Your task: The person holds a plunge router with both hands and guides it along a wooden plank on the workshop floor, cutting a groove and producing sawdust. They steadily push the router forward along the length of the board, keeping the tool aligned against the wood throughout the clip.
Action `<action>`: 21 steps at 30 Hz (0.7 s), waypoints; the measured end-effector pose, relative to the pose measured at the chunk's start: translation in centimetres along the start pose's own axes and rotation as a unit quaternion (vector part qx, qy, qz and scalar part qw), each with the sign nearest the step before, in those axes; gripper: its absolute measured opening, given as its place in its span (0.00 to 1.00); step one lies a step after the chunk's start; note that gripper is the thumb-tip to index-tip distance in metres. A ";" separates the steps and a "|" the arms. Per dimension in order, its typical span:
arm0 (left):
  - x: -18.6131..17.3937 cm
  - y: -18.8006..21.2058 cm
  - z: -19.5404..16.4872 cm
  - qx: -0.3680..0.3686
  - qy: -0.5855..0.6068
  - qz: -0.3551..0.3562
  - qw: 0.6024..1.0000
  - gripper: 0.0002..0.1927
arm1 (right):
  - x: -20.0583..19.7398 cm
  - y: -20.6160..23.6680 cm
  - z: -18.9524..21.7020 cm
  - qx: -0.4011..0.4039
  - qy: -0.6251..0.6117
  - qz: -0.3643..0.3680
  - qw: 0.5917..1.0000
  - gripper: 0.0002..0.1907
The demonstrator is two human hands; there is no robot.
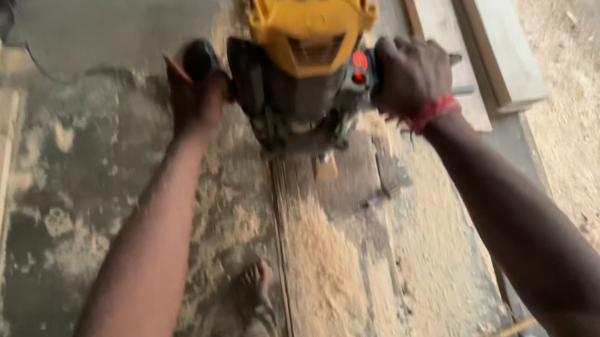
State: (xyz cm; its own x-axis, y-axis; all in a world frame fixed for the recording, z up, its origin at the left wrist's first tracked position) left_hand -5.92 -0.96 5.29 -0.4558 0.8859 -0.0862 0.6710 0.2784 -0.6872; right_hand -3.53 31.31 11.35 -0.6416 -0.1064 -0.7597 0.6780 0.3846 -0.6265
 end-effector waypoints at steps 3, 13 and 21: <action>-0.6 -0.4 3.3 -0.033 -0.022 -0.008 0.999 0.45 | 3.9 -1.2 0.8 0.002 -0.016 0.043 0.999 0.12; 2.5 -8.3 7.8 -0.206 0.126 0.002 0.970 0.30 | 8.6 -9.0 -0.9 -0.010 -0.037 0.020 0.999 0.10; 1.2 -1.8 6.3 -0.107 0.085 -0.014 0.990 0.20 | 7.5 -1.9 0.6 -0.001 -0.006 0.031 1.000 0.10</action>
Point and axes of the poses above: each hand's wrist, its own y-axis away from the middle knuckle, its own x-axis out of the palm, z = x × y, the point moved 8 cm from there along -y, towards the middle knuckle, and after that the axes turned 10 degrees about -z, right-handed, at the moved point
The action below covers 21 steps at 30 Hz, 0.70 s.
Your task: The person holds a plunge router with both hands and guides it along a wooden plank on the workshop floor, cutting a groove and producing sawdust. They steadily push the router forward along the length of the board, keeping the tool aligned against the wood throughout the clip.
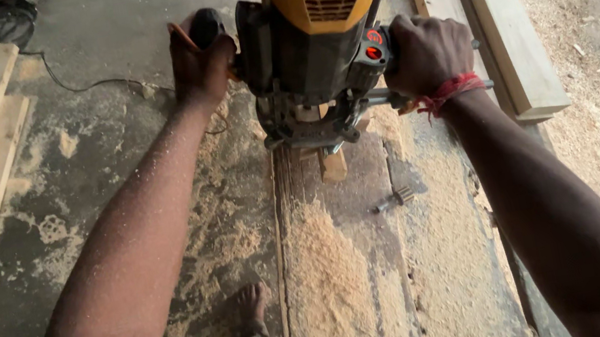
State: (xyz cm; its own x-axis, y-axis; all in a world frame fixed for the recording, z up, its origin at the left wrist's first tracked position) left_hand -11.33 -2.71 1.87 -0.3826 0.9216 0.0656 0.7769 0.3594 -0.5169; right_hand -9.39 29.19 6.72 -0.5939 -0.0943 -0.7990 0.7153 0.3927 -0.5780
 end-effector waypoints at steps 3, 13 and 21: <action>0.6 2.0 -0.3 0.008 -0.011 0.009 1.000 0.15 | -0.9 1.9 -0.5 0.001 -0.003 0.005 1.000 0.11; 0.4 5.0 -1.4 0.032 0.024 0.019 0.999 0.12 | -2.2 4.7 -0.2 -0.016 0.014 -0.006 1.000 0.08; 2.1 8.3 -1.3 -0.019 0.029 0.040 0.999 0.10 | -2.8 7.7 -1.8 -0.019 0.016 0.018 1.000 0.08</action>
Point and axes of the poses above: each hand's wrist, its own y-axis away from the middle knuckle, its own x-axis out of the palm, z = x × y, the point moved 8 cm from there along -y, towards the middle knuckle, and after that the axes turned 10 degrees about -z, right-handed, at the moved point
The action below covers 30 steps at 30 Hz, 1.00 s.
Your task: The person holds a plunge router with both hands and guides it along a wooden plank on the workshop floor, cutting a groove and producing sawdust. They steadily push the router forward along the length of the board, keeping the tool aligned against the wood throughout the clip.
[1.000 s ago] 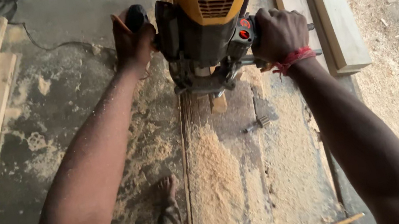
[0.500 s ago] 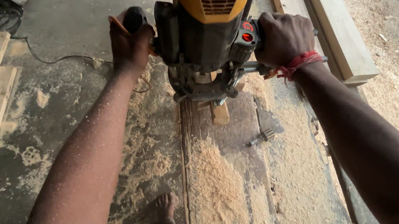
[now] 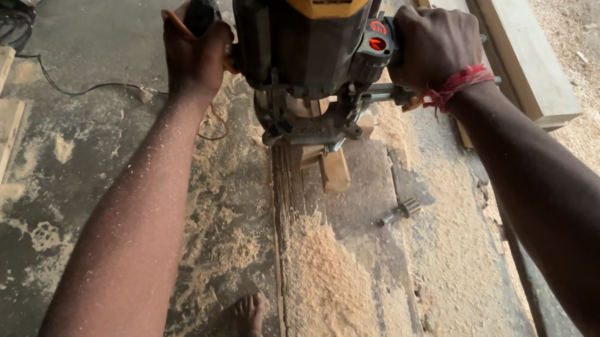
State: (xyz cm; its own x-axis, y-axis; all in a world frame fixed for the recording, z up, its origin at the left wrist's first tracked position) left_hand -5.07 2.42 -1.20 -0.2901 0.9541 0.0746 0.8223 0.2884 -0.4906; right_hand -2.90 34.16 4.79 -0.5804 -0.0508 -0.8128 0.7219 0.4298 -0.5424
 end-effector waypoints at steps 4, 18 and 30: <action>1.4 0.1 -0.5 0.007 -0.032 -0.007 0.999 0.10 | -0.7 0.3 -1.3 -0.003 -0.008 -0.013 1.000 0.08; 1.6 -1.2 -3.1 0.023 -0.014 -0.047 0.999 0.11 | -4.2 -1.2 -2.4 -0.010 -0.011 -0.044 0.999 0.11; 3.6 -3.1 -1.0 -0.031 -0.017 -0.038 0.999 0.14 | -1.8 -3.0 -4.2 -0.001 -0.034 -0.038 0.999 0.10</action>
Point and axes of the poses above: each hand's wrist, its own y-axis away from the middle knuckle, its own x-axis out of the palm, z = x × y, the point moved 8 cm from there along -y, towards the middle knuckle, and after that the axes turned 10 degrees about -z, right-handed, at the moved point
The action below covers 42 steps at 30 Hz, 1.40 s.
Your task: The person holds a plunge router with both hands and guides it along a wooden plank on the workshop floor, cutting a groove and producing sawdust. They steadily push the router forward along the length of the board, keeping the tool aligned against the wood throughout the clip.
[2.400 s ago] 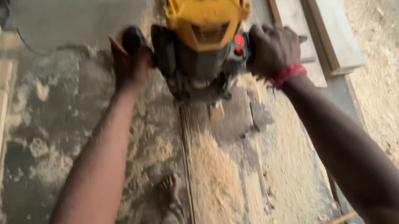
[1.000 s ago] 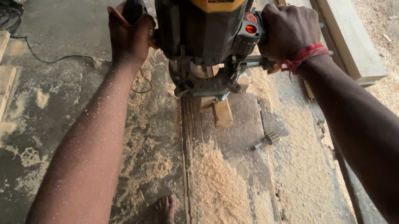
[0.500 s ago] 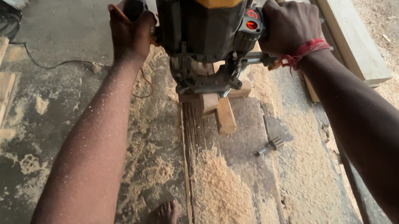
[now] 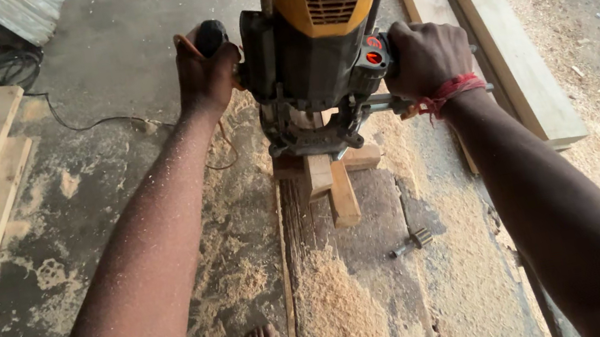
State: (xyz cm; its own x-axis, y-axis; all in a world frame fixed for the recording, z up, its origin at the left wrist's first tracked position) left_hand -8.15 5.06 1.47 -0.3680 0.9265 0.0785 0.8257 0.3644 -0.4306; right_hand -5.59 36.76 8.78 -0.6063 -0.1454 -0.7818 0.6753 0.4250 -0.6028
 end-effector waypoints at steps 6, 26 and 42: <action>-0.1 -1.0 0.7 -0.019 0.039 -0.015 0.999 0.18 | 1.5 -0.9 0.5 0.000 0.007 0.009 1.000 0.10; 2.6 -6.1 1.3 -0.103 -0.027 0.042 0.993 0.15 | 7.2 -4.9 -3.4 0.042 0.038 0.204 0.977 0.10; 3.4 -3.4 2.3 -0.171 -0.046 0.025 0.984 0.15 | 6.2 -1.1 -3.0 0.058 -0.016 0.210 0.976 0.08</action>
State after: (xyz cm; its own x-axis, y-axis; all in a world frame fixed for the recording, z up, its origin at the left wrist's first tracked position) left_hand -13.24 6.77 1.16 -0.3468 0.9376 -0.0242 0.9339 0.3427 -0.1022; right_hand -11.33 38.12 5.07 -0.2541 -0.0094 -0.9671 0.9054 0.3492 -0.2413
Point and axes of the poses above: each hand's wrist, its own y-axis away from the middle knuckle, its own x-axis out of the palm, z = x × y, the point moved 8 cm from there along -y, towards the middle knuckle, and after that the axes turned 10 degrees about -z, right-handed, at the moved point
